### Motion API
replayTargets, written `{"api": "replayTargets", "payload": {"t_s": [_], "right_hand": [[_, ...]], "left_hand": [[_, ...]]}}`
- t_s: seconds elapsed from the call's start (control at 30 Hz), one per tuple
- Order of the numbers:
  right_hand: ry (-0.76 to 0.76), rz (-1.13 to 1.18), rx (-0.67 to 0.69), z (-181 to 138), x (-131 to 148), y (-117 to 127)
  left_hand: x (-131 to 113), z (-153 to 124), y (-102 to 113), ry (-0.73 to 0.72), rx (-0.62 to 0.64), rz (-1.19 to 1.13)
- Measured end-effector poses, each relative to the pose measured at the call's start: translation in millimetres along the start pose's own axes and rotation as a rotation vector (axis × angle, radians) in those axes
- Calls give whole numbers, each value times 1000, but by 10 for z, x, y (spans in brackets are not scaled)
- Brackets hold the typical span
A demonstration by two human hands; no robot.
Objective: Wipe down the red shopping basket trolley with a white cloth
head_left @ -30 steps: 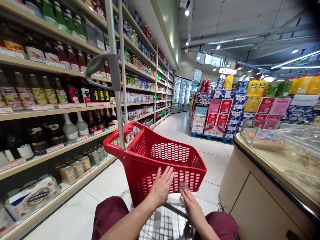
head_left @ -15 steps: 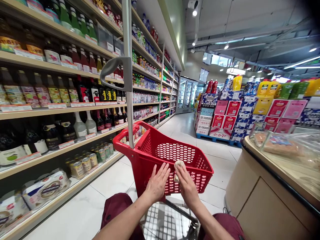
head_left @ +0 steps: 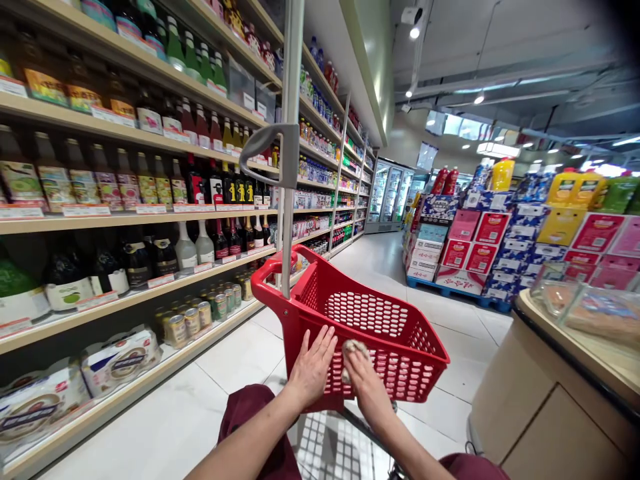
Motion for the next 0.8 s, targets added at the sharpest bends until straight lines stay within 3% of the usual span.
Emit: {"api": "replayTargets", "payload": {"t_s": [0.07, 0.23, 0.43, 0.6, 0.8], "right_hand": [[44, 30, 18, 5, 69, -50], [-25, 8, 2, 257, 112, -151], [125, 43, 21, 170, 313, -263], [32, 44, -9, 553, 344, -334], [119, 85, 4, 719, 511, -401]], "left_hand": [[60, -32, 35, 12, -2, 12], [202, -78, 138, 73, -35, 14], [322, -184, 206, 107, -64, 29], [453, -224, 279, 164, -85, 33], [655, -312, 318, 191, -100, 58]]}}
Point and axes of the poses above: each hand's wrist, its own z-axis towards the middle knuckle, its own y-axis out of the back of the hand, x = y × z, the point moved 4 cm from there along z, towards the middle knuckle, and after that the axes turned 11 degrees about -x, right-handed, at the moved point
